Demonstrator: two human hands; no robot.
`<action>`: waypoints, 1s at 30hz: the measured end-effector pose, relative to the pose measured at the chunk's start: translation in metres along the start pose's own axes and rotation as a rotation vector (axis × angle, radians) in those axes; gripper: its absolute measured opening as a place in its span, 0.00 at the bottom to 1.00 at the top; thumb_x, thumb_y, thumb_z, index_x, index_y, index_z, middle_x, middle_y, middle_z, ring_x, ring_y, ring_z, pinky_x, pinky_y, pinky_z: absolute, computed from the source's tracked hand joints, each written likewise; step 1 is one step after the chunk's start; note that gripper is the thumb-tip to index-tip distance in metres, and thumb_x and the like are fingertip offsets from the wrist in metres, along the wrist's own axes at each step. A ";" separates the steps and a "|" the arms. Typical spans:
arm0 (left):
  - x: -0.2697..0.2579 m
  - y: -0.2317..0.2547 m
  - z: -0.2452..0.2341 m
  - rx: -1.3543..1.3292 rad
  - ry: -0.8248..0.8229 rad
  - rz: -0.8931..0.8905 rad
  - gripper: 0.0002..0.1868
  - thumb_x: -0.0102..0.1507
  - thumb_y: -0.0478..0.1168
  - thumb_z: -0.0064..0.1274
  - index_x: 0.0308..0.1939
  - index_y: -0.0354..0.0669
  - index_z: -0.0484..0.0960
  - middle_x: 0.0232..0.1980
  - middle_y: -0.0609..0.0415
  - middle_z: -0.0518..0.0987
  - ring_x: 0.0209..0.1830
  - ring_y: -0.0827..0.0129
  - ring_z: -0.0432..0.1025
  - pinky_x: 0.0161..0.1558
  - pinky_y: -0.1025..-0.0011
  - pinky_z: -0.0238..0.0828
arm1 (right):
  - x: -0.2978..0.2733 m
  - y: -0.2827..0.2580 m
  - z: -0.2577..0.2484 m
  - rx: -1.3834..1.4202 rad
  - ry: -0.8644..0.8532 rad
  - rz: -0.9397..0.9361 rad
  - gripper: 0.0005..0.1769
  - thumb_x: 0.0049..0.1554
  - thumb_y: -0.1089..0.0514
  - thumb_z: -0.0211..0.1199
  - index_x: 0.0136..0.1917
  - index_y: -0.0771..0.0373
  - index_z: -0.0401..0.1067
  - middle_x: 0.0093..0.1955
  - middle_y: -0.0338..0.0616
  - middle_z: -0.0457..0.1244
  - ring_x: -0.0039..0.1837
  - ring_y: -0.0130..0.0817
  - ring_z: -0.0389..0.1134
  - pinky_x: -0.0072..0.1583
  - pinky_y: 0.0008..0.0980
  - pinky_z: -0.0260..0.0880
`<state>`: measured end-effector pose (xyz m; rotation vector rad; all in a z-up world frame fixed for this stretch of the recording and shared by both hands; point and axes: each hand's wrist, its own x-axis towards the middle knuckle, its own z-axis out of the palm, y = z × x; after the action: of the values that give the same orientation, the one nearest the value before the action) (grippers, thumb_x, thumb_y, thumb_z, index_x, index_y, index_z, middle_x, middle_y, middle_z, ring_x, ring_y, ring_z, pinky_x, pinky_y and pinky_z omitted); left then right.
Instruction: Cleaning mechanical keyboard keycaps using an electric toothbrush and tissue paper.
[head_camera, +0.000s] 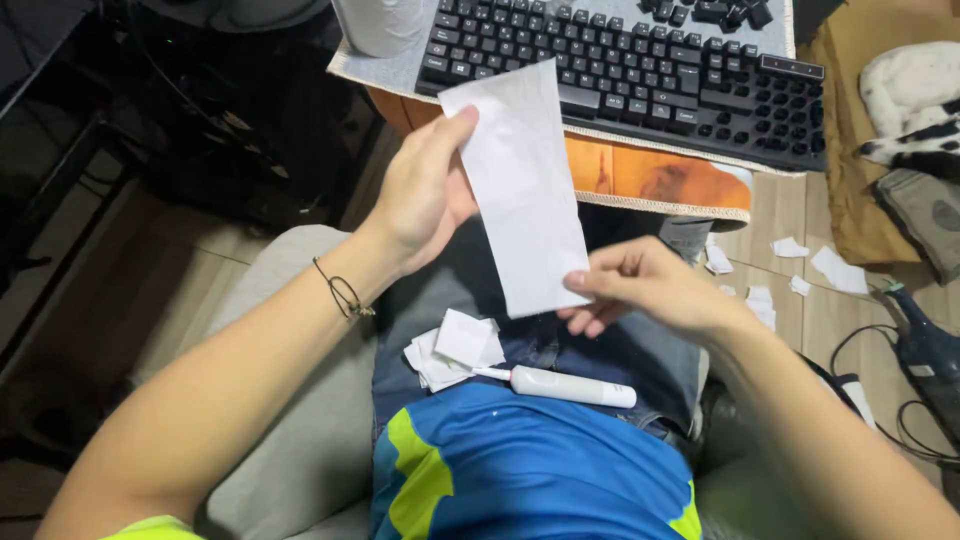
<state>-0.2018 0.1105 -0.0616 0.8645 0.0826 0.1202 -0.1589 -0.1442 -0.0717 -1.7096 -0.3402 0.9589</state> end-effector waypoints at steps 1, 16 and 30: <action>0.001 -0.004 0.001 -0.004 0.000 -0.001 0.14 0.70 0.46 0.48 0.47 0.36 0.79 0.44 0.43 0.84 0.43 0.54 0.83 0.45 0.46 0.84 | 0.000 0.002 0.000 -0.002 0.001 0.004 0.14 0.58 0.57 0.67 0.39 0.72 0.80 0.33 0.59 0.74 0.36 0.41 0.77 0.40 0.38 0.79; -0.019 -0.041 0.015 0.053 -0.183 -0.266 0.27 0.69 0.54 0.50 0.56 0.30 0.78 0.50 0.38 0.82 0.48 0.55 0.80 0.47 0.45 0.82 | 0.002 0.001 -0.014 0.530 0.111 -0.100 0.21 0.67 0.49 0.57 0.47 0.70 0.77 0.41 0.53 0.73 0.39 0.41 0.77 0.33 0.33 0.79; -0.023 -0.058 0.004 0.288 -0.403 -0.113 0.46 0.55 0.26 0.68 0.75 0.39 0.62 0.62 0.51 0.78 0.59 0.71 0.73 0.59 0.64 0.80 | 0.003 -0.006 0.003 0.139 0.389 -0.216 0.15 0.60 0.51 0.69 0.51 0.67 0.79 0.33 0.43 0.62 0.32 0.29 0.64 0.28 0.22 0.64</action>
<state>-0.2204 0.0671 -0.1031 1.1535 -0.2338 -0.1766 -0.1574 -0.1380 -0.0680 -1.6491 -0.1904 0.4677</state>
